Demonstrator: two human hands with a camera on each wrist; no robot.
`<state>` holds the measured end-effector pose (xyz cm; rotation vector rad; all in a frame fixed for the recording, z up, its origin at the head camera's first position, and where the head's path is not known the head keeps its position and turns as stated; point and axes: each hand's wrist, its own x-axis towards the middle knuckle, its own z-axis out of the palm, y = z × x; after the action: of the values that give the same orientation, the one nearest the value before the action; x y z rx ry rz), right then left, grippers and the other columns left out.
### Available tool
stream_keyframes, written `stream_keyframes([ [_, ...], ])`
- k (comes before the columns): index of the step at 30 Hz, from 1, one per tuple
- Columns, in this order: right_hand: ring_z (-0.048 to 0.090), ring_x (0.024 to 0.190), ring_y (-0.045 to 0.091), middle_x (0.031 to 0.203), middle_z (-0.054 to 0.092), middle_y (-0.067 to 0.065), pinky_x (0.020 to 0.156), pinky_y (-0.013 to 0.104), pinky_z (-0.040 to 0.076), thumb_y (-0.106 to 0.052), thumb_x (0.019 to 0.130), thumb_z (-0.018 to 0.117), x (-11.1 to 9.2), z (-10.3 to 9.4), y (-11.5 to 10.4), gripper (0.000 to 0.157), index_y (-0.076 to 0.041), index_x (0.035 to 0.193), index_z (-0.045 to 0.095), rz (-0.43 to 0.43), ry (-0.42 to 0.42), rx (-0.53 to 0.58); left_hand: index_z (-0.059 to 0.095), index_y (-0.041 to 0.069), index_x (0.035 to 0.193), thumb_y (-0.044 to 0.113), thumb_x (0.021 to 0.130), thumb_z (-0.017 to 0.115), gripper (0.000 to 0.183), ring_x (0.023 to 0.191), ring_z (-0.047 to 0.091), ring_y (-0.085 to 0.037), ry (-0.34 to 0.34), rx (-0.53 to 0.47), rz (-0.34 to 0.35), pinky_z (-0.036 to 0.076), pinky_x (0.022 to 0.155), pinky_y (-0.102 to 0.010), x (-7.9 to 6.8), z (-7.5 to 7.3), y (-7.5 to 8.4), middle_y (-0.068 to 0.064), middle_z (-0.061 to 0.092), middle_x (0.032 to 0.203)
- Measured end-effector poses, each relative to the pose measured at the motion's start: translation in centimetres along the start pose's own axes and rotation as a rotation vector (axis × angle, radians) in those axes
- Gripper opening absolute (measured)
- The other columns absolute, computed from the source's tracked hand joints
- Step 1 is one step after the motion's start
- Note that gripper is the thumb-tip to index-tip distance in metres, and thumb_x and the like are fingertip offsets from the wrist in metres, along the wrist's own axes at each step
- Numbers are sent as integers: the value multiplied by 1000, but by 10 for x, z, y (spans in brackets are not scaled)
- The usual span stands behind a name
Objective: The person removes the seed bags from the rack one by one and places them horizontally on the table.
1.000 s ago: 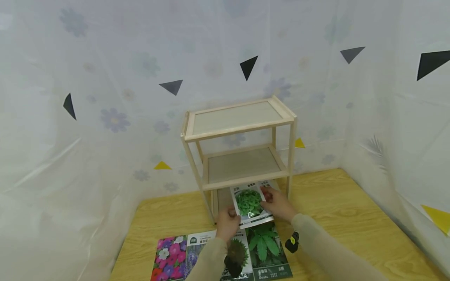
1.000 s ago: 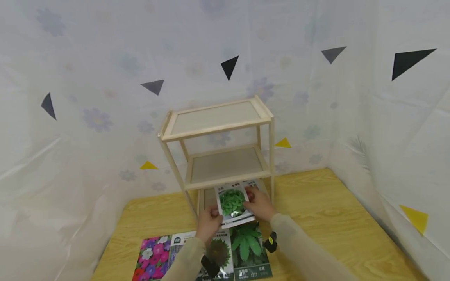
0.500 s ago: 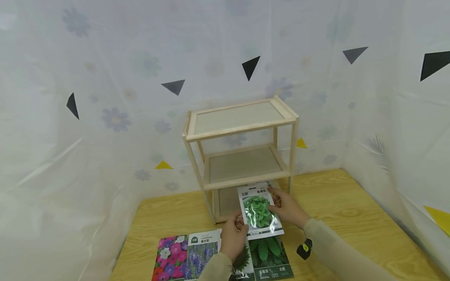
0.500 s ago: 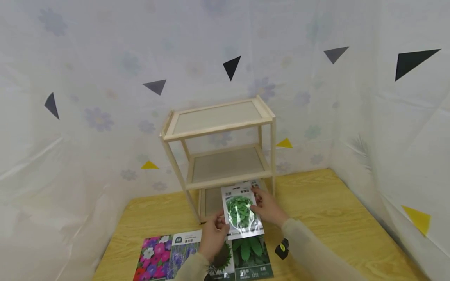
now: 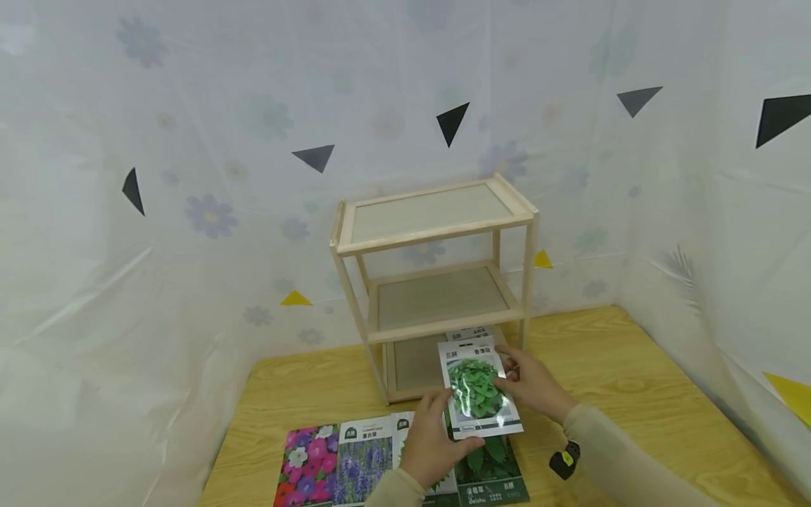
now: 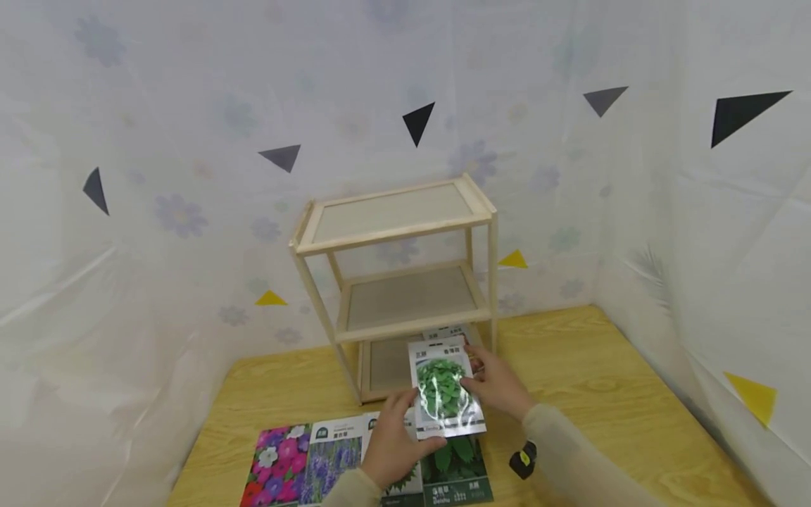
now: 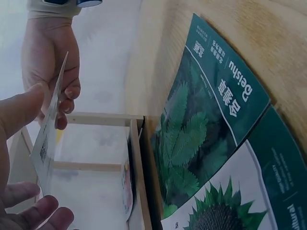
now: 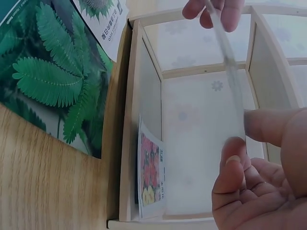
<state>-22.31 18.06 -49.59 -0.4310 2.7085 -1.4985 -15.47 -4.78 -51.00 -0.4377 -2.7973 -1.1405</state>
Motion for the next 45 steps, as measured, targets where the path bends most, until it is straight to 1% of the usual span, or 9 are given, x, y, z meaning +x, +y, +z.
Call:
stream_keyframes([
  [4,52,70,17,88,52,5,54,28,46,-18,84,68,-4,-3,4,63,-10,138,37,-9,-8,-6,45,19,134,75,63,55,92,110,47,-19,4,92,67,48,82,-38,-4,2,2,1,41,127],
  [10,47,63,15,81,51,4,51,27,43,-25,86,65,-10,-7,7,61,-9,137,37,-11,-7,-13,50,24,129,73,68,52,78,105,50,-15,5,163,86,49,75,-32,-8,5,6,2,42,125],
  [17,45,57,12,79,53,4,49,26,41,-26,88,62,-14,-13,9,65,-2,140,32,-31,21,-24,52,19,127,71,73,49,76,104,49,-14,46,234,191,49,76,-32,-16,10,9,-1,46,123],
  [22,52,66,15,83,57,2,52,27,45,-29,88,62,-17,-18,13,65,-11,142,30,1,16,-31,55,17,125,67,75,54,71,101,50,-13,67,263,287,48,75,-30,-21,13,11,-1,49,119],
  [25,53,70,16,85,57,3,52,28,45,-28,88,62,-19,-21,16,65,-14,142,30,-11,7,-29,55,18,124,66,75,55,69,102,51,-15,65,295,324,48,76,-32,-24,16,11,-2,50,120],
  [31,49,64,16,84,55,4,50,27,43,-28,87,64,-25,-27,24,61,-18,140,34,5,-13,-25,52,17,129,61,78,56,67,109,51,-16,11,355,363,47,83,-36,-29,22,10,-1,50,126],
  [35,52,70,16,89,55,5,54,28,45,-28,86,65,-29,-31,28,61,-13,138,36,38,-32,-33,51,16,130,58,80,57,66,113,49,-15,-50,380,362,46,85,-34,-30,24,14,0,49,129],
  [39,56,80,17,97,53,7,61,29,49,-26,84,67,-33,-36,33,61,-9,136,38,76,-54,-34,57,18,124,55,82,58,56,111,51,-15,-89,389,362,48,83,-32,-32,26,21,-1,51,126],
  [45,55,80,19,99,51,9,61,29,49,-19,84,68,-36,-39,38,59,-5,133,40,95,-72,-6,62,21,116,51,81,61,46,105,54,-14,-155,362,346,49,79,-29,-31,38,24,-1,56,119],
])
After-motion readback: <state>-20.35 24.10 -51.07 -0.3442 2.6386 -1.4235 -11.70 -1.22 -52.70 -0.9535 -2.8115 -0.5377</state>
